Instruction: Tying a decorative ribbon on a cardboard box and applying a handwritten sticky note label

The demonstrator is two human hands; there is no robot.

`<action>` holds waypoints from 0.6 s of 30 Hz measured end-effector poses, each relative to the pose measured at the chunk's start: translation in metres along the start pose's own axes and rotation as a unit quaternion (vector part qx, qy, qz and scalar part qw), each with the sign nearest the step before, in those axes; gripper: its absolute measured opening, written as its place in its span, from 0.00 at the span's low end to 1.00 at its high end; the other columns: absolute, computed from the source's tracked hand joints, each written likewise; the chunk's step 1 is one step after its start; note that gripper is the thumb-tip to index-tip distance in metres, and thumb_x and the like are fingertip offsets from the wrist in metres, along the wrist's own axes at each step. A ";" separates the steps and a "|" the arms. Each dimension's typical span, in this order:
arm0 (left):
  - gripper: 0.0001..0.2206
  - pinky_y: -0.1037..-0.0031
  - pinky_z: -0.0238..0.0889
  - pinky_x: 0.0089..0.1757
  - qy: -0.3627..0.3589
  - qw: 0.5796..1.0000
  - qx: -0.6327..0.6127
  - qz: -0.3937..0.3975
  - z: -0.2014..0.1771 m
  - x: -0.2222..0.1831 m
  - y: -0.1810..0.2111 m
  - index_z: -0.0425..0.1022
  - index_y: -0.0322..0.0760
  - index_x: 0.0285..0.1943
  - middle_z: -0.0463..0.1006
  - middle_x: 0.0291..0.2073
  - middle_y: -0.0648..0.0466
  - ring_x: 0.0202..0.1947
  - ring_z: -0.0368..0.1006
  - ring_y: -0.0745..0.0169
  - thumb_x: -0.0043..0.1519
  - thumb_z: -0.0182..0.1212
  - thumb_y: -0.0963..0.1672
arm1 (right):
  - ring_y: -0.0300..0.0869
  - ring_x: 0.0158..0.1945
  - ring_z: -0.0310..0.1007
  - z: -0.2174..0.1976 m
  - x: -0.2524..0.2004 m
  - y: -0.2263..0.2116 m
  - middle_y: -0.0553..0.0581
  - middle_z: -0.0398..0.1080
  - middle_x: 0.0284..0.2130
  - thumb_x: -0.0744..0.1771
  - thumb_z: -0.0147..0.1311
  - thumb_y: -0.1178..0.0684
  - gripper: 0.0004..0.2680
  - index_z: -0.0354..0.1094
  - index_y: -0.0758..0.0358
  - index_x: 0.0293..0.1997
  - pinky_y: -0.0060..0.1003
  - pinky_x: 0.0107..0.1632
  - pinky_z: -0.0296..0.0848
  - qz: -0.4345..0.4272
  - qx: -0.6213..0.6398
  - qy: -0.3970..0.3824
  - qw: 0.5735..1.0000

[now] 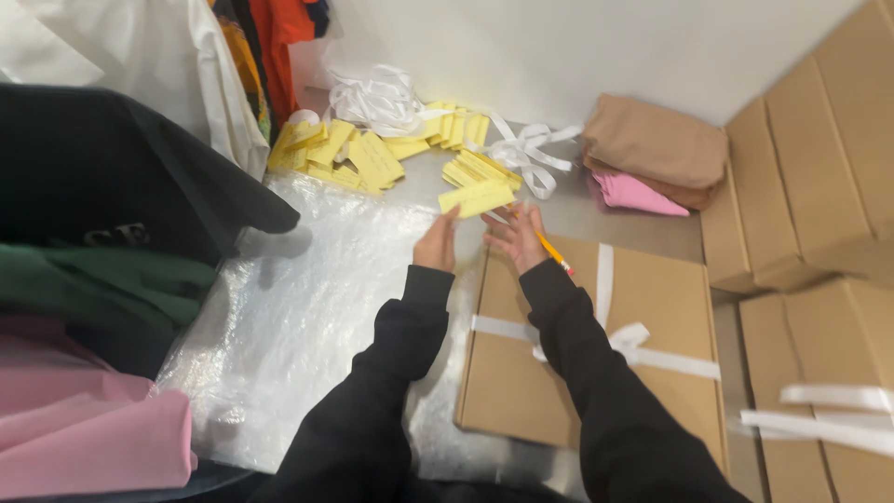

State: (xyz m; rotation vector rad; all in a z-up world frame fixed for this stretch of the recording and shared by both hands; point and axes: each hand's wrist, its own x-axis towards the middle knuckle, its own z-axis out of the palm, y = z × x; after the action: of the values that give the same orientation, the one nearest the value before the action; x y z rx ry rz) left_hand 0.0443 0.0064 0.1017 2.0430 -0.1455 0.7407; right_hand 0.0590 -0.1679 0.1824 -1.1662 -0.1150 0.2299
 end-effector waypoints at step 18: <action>0.07 0.63 0.74 0.51 -0.072 0.899 -0.342 -0.265 -0.014 -0.120 0.131 0.77 0.39 0.47 0.75 0.50 0.48 0.54 0.75 0.45 0.63 0.63 0.37 | 0.41 0.46 0.75 -0.058 -0.193 0.025 0.58 0.69 0.45 0.62 0.69 0.61 0.22 0.49 0.54 0.49 0.32 0.47 0.82 -0.079 -0.088 0.198 0.973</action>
State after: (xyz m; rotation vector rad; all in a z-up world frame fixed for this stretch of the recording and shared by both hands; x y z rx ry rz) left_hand -0.1087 -0.0778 0.1362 1.3547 0.0663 0.1478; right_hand -0.1196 -0.2569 0.1422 -1.3507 0.1267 -0.1593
